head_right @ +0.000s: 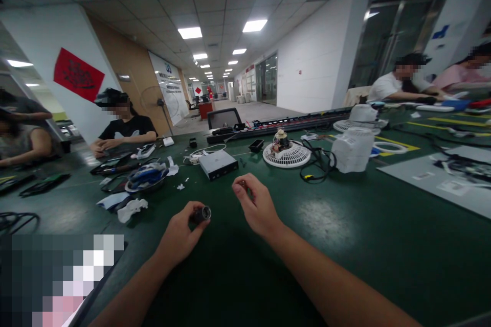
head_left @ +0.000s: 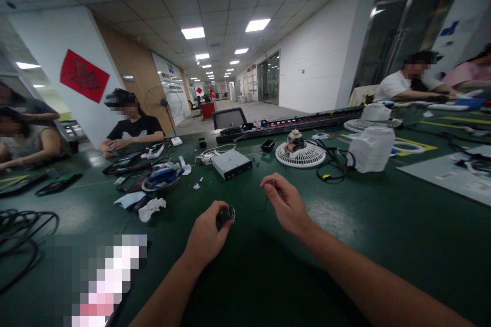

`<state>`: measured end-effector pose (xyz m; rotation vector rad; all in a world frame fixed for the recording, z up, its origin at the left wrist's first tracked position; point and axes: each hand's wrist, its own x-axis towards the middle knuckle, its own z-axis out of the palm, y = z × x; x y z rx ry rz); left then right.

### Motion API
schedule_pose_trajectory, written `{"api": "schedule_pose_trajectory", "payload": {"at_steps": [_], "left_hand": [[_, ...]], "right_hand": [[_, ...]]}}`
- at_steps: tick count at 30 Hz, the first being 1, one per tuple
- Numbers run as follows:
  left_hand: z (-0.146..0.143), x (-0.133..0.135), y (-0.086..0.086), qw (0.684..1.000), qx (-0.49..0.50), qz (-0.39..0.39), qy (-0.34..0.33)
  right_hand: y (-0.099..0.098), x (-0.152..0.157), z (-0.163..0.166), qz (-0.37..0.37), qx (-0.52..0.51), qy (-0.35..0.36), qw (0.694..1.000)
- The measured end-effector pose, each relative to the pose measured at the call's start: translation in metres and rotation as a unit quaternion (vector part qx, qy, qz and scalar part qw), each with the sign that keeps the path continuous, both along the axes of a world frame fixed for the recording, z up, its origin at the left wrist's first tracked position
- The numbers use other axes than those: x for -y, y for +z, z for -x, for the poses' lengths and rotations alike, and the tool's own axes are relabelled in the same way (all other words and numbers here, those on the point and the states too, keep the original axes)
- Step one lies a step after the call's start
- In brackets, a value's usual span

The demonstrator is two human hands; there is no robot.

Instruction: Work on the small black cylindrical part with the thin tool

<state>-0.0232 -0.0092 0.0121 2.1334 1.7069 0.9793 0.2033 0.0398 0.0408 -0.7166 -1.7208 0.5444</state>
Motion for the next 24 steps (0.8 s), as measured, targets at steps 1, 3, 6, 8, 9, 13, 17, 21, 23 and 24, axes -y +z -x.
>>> {"api": "schedule_pose_trajectory", "payload": {"at_steps": [1, 3, 6, 8, 9, 13, 17, 21, 23, 24], "left_hand": [[0.000, 0.000, 0.000, 1.000, 0.001, -0.002, 0.001], [0.000, 0.000, -0.001, 1.000, 0.003, -0.005, -0.001], [-0.003, 0.000, -0.002, 1.000, 0.009, -0.010, -0.004], [-0.004, 0.001, -0.004, 1.000, 0.008, -0.013, -0.015], [-0.004, 0.001, -0.004, 1.000, 0.005, -0.016, -0.023], [-0.003, 0.000, -0.006, 0.999, -0.008, -0.031, -0.037], [-0.002, 0.000, -0.005, 0.999, -0.025, -0.031, -0.037], [-0.005, 0.002, 0.000, 0.999, -0.026, -0.010, -0.037], [-0.007, 0.003, 0.003, 0.999, -0.026, -0.005, -0.037], [-0.007, 0.004, 0.004, 0.999, -0.028, -0.005, -0.039]], "right_hand": [[-0.002, -0.001, 0.000, 0.017, -0.022, 0.015, 1.000], [-0.006, -0.001, 0.002, 0.040, -0.044, 0.042, 0.997], [-0.011, 0.001, 0.006, 0.039, -0.018, 0.051, 0.998], [-0.013, 0.002, 0.008, 0.034, 0.006, 0.052, 0.998], [-0.014, 0.002, 0.008, 0.030, 0.016, 0.053, 0.998], [-0.016, 0.002, 0.008, 0.015, 0.045, 0.053, 0.997], [-0.016, 0.001, 0.008, 0.040, 0.019, 0.098, 0.994], [-0.017, 0.000, 0.009, 0.072, -0.006, 0.090, 0.993], [-0.018, -0.002, 0.008, 0.075, 0.010, 0.068, 0.995], [-0.019, -0.003, 0.008, 0.080, 0.015, 0.067, 0.994]]}}
